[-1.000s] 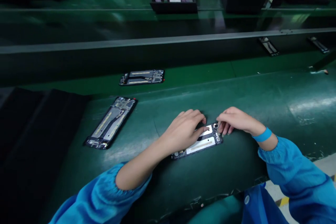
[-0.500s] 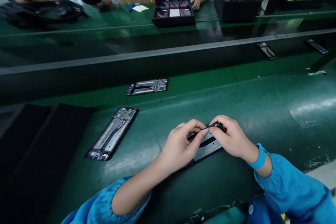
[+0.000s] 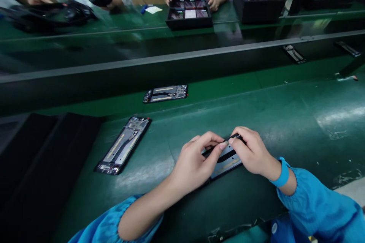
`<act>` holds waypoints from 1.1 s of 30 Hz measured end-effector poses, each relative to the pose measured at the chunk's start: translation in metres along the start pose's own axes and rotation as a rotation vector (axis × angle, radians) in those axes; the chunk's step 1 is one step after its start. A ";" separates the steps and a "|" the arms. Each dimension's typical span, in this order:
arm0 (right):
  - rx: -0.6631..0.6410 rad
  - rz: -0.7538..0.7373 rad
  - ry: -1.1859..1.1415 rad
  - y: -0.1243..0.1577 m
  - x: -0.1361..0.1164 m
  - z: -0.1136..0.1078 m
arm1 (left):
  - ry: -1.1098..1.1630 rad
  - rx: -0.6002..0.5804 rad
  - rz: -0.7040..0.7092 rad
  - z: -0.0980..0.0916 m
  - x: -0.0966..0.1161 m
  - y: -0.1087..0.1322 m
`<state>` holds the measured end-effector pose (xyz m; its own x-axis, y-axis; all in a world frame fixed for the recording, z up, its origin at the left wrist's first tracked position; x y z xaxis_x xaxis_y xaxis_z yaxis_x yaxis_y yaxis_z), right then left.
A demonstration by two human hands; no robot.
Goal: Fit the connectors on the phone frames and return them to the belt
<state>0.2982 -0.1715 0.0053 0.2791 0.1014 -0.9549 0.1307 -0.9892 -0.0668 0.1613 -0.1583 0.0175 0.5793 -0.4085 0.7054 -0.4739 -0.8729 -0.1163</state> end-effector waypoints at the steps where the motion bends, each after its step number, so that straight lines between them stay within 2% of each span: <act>1: 0.019 0.018 -0.001 0.000 0.001 0.000 | -0.015 0.005 0.005 0.001 0.001 0.001; 3: 0.016 0.094 -0.027 -0.003 0.009 0.001 | -0.029 -0.011 0.002 0.004 -0.002 -0.002; 5: -0.010 0.226 -0.109 -0.011 0.026 -0.002 | -0.030 -0.060 -0.006 0.007 -0.014 -0.014; 7: 0.060 0.377 -0.258 -0.024 0.049 -0.017 | -0.082 -0.070 -0.087 -0.005 -0.046 -0.034; 8: 0.155 0.444 -0.349 -0.033 0.062 -0.030 | -0.145 -0.023 -0.189 -0.021 -0.072 -0.046; 9: 0.249 0.493 -0.428 -0.041 0.074 -0.042 | -0.222 0.067 -0.375 -0.046 -0.106 -0.054; 11: 0.320 0.551 -0.557 -0.063 0.092 -0.053 | -0.332 0.205 -0.590 -0.096 -0.160 -0.069; 13: 0.355 0.537 -0.644 -0.086 0.101 -0.058 | -0.400 0.291 -0.779 -0.140 -0.204 -0.078; 15: 0.399 0.492 -0.681 -0.104 0.104 -0.059 | -0.416 0.313 -0.926 -0.164 -0.238 -0.086; 17: 0.434 0.450 -0.686 -0.115 0.105 -0.058 | -0.398 0.297 -1.017 -0.172 -0.261 -0.093; 21: 0.440 0.418 -0.677 -0.119 0.107 -0.055 | -0.298 0.236 -1.055 -0.167 -0.289 -0.102; 25: 0.386 0.443 -0.632 -0.119 0.109 -0.052 | -0.171 0.197 -1.038 -0.163 -0.304 -0.094; 29: 0.361 0.455 -0.567 -0.128 0.111 -0.050 | -0.099 0.226 -1.065 -0.157 -0.306 -0.087; 33: 0.359 0.426 -0.537 -0.130 0.110 -0.051 | -0.032 0.248 -1.058 -0.152 -0.293 -0.098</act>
<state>0.3604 -0.0268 -0.0768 -0.2759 -0.2702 -0.9224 -0.2261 -0.9145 0.3355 -0.0625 0.0879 -0.0721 0.6340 0.5786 0.5130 0.4208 -0.8148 0.3989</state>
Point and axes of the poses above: each hand's wrist, its own y-axis away from the middle knuckle, its own z-axis out of the palm, x = y × z, the point moved 9 cm from there along -y, towards the middle knuckle, and after that the axes turned 5 degrees about -y, right-handed, at the moved point
